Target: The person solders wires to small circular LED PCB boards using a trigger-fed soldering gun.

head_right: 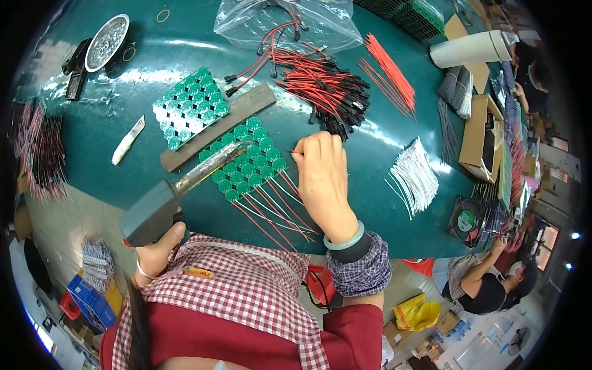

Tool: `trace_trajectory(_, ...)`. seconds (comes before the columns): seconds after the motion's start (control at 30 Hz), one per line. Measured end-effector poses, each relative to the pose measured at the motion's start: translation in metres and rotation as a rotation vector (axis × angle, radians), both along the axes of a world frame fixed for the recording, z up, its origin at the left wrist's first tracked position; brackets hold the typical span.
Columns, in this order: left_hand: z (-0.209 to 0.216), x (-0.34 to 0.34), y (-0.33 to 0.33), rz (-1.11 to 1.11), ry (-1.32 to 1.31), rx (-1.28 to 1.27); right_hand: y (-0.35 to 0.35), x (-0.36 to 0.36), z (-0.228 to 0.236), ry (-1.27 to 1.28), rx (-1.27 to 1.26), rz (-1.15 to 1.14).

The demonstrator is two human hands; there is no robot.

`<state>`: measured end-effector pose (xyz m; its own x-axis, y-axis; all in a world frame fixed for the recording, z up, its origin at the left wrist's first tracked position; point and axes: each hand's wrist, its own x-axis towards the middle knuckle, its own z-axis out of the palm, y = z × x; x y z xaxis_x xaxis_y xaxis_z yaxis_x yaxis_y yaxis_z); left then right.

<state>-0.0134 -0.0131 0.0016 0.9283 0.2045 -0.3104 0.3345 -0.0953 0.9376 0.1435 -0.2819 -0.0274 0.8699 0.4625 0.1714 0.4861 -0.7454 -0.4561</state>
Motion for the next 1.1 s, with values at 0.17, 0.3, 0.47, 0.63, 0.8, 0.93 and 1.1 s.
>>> trace_trajectory(0.17, -0.001, 0.007, -0.003, 0.017, -0.003, 0.068, 0.005, -0.016, 0.009, 0.033, 0.193, -0.068)
trace_trajectory(0.3, 0.002, 0.020, -0.007, -0.099, -0.081, 0.124, 0.009, -0.026, 0.007, -0.054, 0.245, -0.040)
trace_trajectory(0.47, -0.002, 0.026, -0.011, -0.164, -0.183, 0.122, 0.010, -0.030, 0.000, -0.100, 0.260, -0.037)
trace_trajectory(0.63, 0.004, 0.033, -0.014, -0.250, -0.185, 0.205, 0.010, -0.031, -0.003, -0.108, 0.248, -0.020)
trace_trajectory(0.8, 0.004, 0.032, -0.013, -0.269, -0.247, 0.249, 0.010, -0.032, -0.004, -0.127, 0.236, -0.004)
trace_trajectory(0.93, 0.004, 0.033, -0.013, -0.275, -0.242, 0.255, 0.009, -0.031, -0.004, -0.141, 0.221, 0.002)
trace_trajectory(1.1, 0.003, 0.033, -0.015, -0.278, -0.230, 0.246, 0.010, -0.031, -0.005, -0.145, 0.212, 0.000)
